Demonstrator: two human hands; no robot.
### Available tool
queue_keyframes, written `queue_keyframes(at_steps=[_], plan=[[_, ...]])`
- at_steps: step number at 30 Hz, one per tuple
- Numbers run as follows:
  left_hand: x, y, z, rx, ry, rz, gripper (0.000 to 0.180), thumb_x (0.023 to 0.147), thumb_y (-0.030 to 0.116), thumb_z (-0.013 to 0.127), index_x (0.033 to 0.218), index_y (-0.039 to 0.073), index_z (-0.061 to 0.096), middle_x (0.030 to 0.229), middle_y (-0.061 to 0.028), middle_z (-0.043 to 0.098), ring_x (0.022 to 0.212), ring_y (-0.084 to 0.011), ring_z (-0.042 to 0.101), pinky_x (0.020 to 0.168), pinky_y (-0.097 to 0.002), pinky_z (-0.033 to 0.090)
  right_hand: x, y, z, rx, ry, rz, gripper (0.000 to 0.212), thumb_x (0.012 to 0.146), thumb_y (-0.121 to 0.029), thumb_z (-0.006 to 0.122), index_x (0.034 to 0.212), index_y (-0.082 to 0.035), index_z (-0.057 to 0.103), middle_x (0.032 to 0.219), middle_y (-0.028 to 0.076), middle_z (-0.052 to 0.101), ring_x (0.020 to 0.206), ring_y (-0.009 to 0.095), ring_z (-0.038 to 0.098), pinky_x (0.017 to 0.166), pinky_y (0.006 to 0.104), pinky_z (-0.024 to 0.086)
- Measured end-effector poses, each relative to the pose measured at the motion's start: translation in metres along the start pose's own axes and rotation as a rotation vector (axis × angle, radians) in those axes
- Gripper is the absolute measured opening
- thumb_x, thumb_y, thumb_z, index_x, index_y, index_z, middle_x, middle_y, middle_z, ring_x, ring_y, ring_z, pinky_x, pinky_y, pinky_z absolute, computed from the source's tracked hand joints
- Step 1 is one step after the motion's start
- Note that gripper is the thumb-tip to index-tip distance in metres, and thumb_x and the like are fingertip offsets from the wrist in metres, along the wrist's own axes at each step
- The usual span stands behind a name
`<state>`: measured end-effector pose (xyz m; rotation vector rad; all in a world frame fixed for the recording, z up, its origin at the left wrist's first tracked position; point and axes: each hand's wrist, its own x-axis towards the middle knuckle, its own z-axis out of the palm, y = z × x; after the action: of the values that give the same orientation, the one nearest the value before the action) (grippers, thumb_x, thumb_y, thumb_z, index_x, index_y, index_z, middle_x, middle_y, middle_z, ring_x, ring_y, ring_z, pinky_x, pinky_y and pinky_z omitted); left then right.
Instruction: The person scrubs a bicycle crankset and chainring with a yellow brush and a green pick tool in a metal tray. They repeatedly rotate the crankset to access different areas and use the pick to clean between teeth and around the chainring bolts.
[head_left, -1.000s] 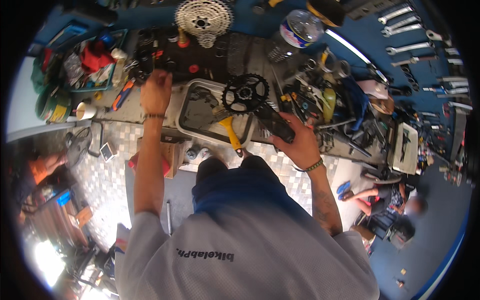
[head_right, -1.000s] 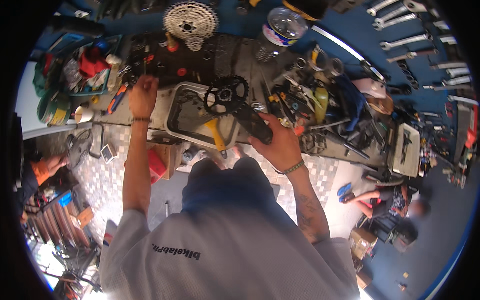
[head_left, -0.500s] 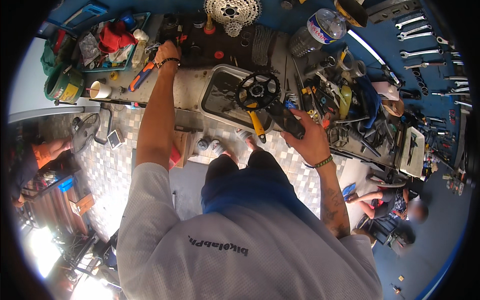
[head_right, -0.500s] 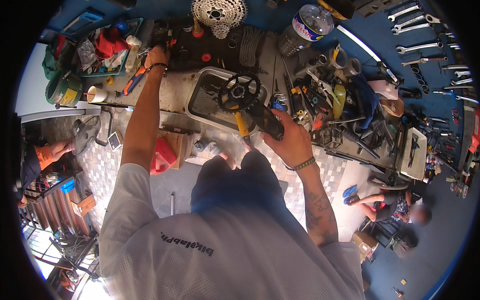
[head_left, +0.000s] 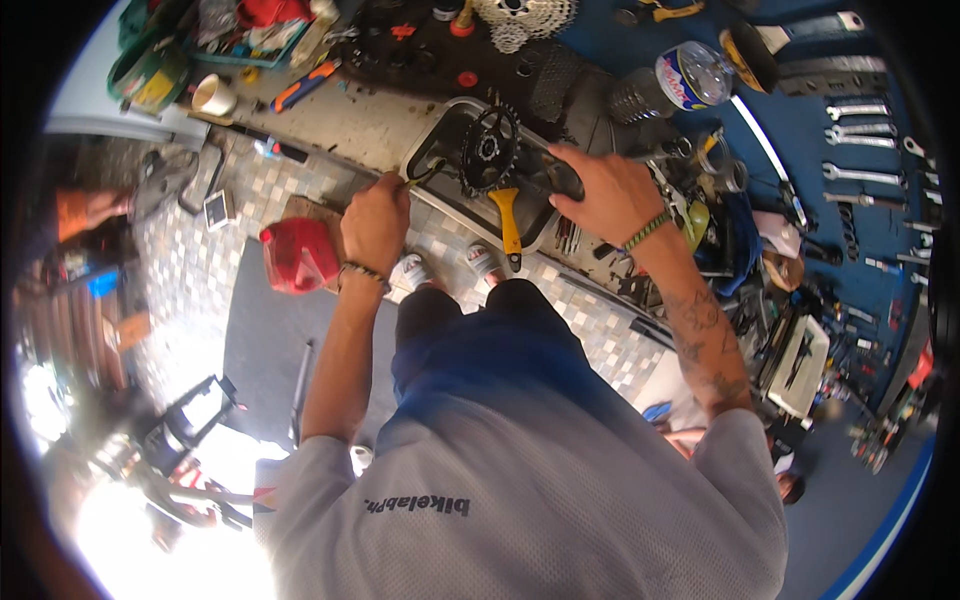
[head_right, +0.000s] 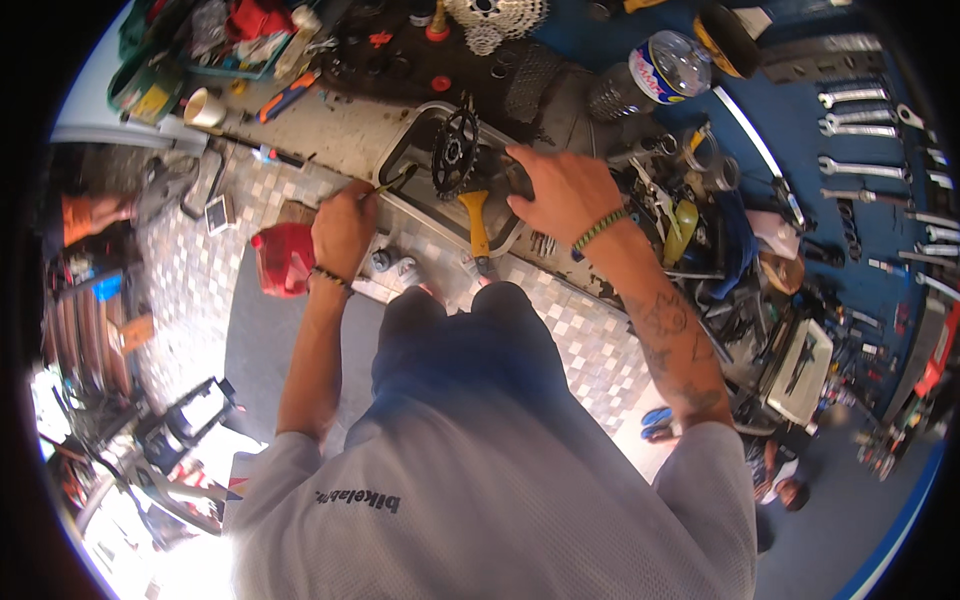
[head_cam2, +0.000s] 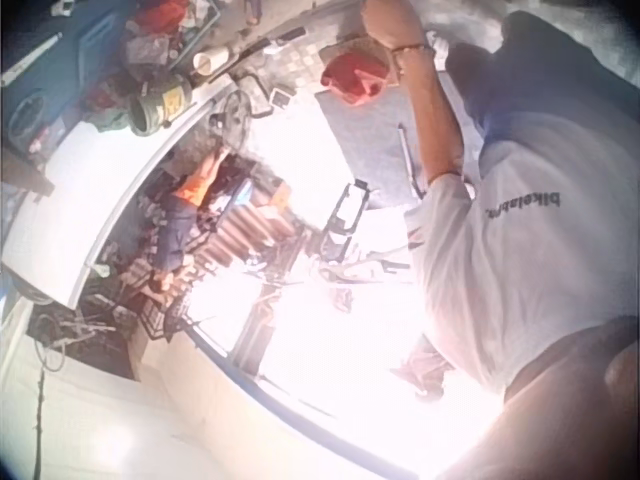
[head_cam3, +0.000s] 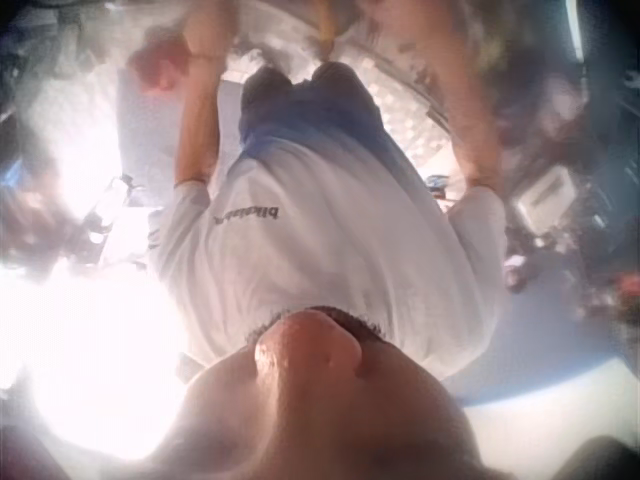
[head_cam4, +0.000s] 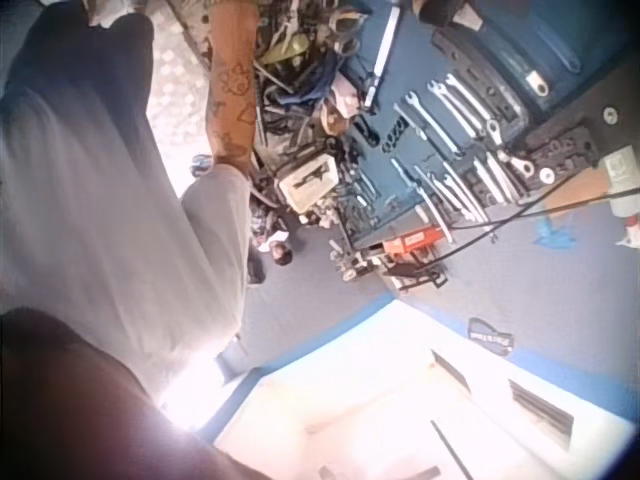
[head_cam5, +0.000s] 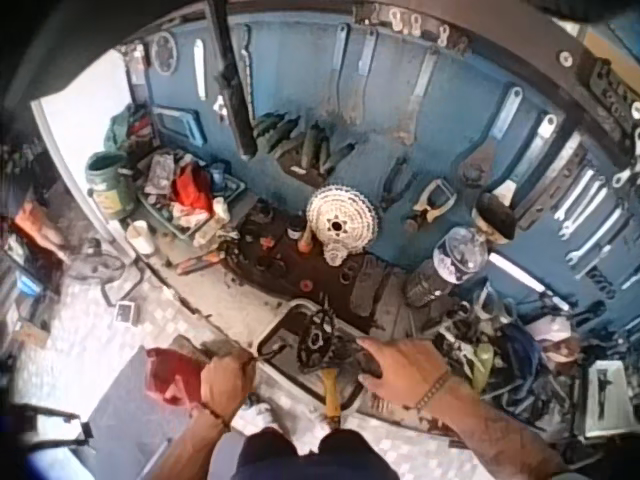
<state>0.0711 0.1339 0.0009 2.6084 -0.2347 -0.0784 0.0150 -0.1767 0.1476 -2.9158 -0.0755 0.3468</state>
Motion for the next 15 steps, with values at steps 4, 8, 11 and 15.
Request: queue_keyframes(at_steps=[4,8,11,15], plan=[[-0.005,0.017,0.023,0.134,-0.004,-0.084,0.021,0.105,0.030,0.066,0.114,0.017,0.081,0.098,-0.0243,0.079,0.093,-0.0475,0.077,0.082,-0.0581,0.062,0.045,0.000,-0.007,-0.055,-0.059,-0.204,0.048,0.089,-0.033,0.082,0.132,-0.012,0.075,0.094,0.019,0.080,0.094,0.041,0.078,0.085,0.0523,0.062],[-0.027,0.035,0.002,-0.037,0.143,-0.185,0.022,0.106,0.029,0.067,0.117,0.015,0.081,0.095,-0.0218,0.080,0.094,-0.0452,0.078,0.082,-0.0551,0.062,0.073,0.003,-0.004,-0.112,-0.103,-0.327,0.047,0.088,-0.032,0.083,0.129,-0.010,0.077,0.109,0.021,0.082,0.104,0.039,0.079,0.092,0.0501,0.063],[-0.050,0.033,-0.003,-0.209,0.203,-0.023,0.021,0.104,0.030,0.073,0.119,0.017,0.080,0.094,-0.0159,0.080,0.093,-0.0422,0.077,0.081,-0.0515,0.061,0.089,-0.001,-0.007,-0.187,-0.140,-0.386,0.050,0.088,-0.035,0.084,0.133,-0.014,0.078,0.115,0.017,0.083,0.108,0.036,0.080,0.095,0.0481,0.064],[-0.042,0.042,0.000,-0.130,0.197,0.083,0.020,0.105,0.024,0.073,0.121,0.013,0.081,0.110,-0.0142,0.080,0.098,-0.0383,0.078,0.080,-0.0460,0.061,0.109,0.005,-0.009,-0.288,-0.100,-0.494,0.056,0.086,-0.036,0.087,0.139,-0.018,0.078,0.113,0.013,0.084,0.106,0.033,0.081,0.098,0.0460,0.064]])
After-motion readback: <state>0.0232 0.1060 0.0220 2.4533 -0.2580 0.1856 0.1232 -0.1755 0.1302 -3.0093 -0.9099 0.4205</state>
